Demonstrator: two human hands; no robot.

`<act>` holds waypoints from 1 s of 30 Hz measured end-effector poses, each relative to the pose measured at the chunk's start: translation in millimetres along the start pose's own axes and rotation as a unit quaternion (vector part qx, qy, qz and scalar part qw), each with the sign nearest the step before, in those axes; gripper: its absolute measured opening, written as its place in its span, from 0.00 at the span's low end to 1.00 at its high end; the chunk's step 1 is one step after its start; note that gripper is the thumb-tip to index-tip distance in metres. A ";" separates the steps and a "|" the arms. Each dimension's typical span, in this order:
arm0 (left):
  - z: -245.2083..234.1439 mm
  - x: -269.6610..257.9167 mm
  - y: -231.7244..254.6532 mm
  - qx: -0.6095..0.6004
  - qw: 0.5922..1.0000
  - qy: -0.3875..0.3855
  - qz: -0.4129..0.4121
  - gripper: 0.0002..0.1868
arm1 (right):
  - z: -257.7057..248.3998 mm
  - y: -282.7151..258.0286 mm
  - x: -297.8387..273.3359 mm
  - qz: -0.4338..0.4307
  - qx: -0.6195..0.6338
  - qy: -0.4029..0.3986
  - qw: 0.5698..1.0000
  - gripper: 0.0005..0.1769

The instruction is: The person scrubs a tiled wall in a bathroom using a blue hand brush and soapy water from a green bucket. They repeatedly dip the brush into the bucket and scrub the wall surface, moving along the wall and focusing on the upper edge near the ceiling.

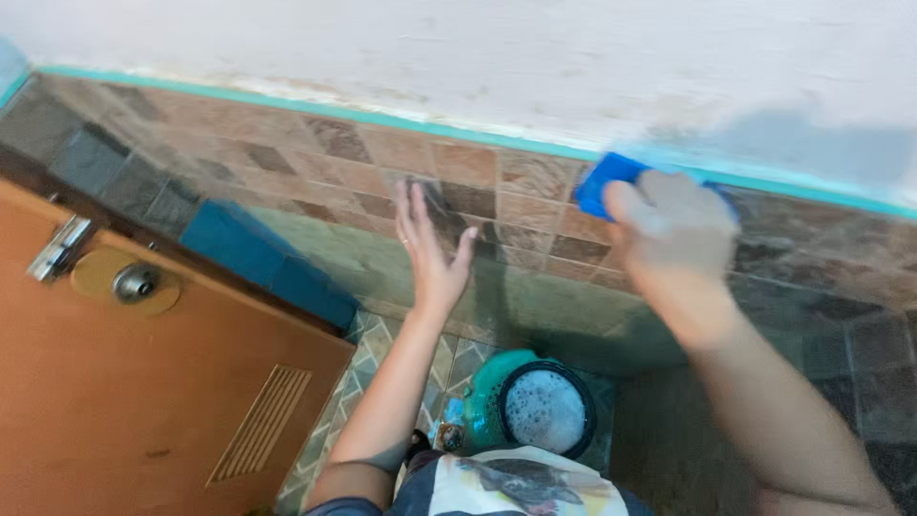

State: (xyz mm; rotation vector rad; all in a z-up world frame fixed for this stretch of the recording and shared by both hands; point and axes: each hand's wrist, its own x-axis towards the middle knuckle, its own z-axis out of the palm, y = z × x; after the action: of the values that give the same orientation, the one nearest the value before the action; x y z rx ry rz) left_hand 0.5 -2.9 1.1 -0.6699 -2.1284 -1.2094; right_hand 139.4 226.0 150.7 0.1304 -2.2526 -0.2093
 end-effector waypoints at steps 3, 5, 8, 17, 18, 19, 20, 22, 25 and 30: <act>-14.3 -3.2 -9.3 0.009 1.000 0.006 -0.011 0.54 | 43.5 -55.9 28.9 -0.019 0.048 0.030 0.998 0.07; -29.0 -0.2 -22.8 0.038 0.999 0.018 -0.007 0.55 | 73.3 -101.6 63.7 -0.033 0.076 0.046 0.995 0.07; -65.1 5.9 -59.2 0.043 0.999 0.025 -0.020 0.54 | 103.9 -166.7 114.0 -0.036 0.107 0.056 0.992 0.04; -230.8 38.5 -218.1 0.156 0.984 0.055 -0.068 0.55 | 211.0 -370.8 256.7 -0.060 0.101 0.122 0.986 0.05; -248.7 42.0 -236.0 0.203 0.973 0.066 -0.088 0.54 | 224.4 -390.6 270.9 -0.063 0.099 0.134 0.984 0.06; -267.3 44.9 -254.1 0.250 0.959 0.077 -0.109 0.54 | 237.9 -409.8 285.5 -0.067 0.097 0.146 0.982 0.07; -284.2 44.9 -271.0 0.294 0.943 0.086 -0.131 0.54 | 251.8 -428.7 297.1 -0.071 0.094 0.156 0.981 0.08; -314.4 45.5 -302.9 0.337 0.922 0.089 -0.170 0.54 | 282.9 -463.0 321.7 -0.079 0.090 0.143 0.982 0.06; -337.8 43.0 -338.4 0.376 0.902 0.063 -0.201 0.54 | 336.1 -508.3 331.4 -0.113 0.053 0.117 0.985 0.04; -347.7 41.9 -364.2 0.368 0.912 0.040 -0.178 0.53 | 389.6 -555.4 267.6 -0.182 0.042 0.016 0.982 0.13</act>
State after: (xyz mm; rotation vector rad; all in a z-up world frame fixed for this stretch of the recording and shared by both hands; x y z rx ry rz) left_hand -188.4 -470.0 -37.8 0.1054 -2.4523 -0.4813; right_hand -318.5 -321.2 0.3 0.5882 -2.1921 -0.3032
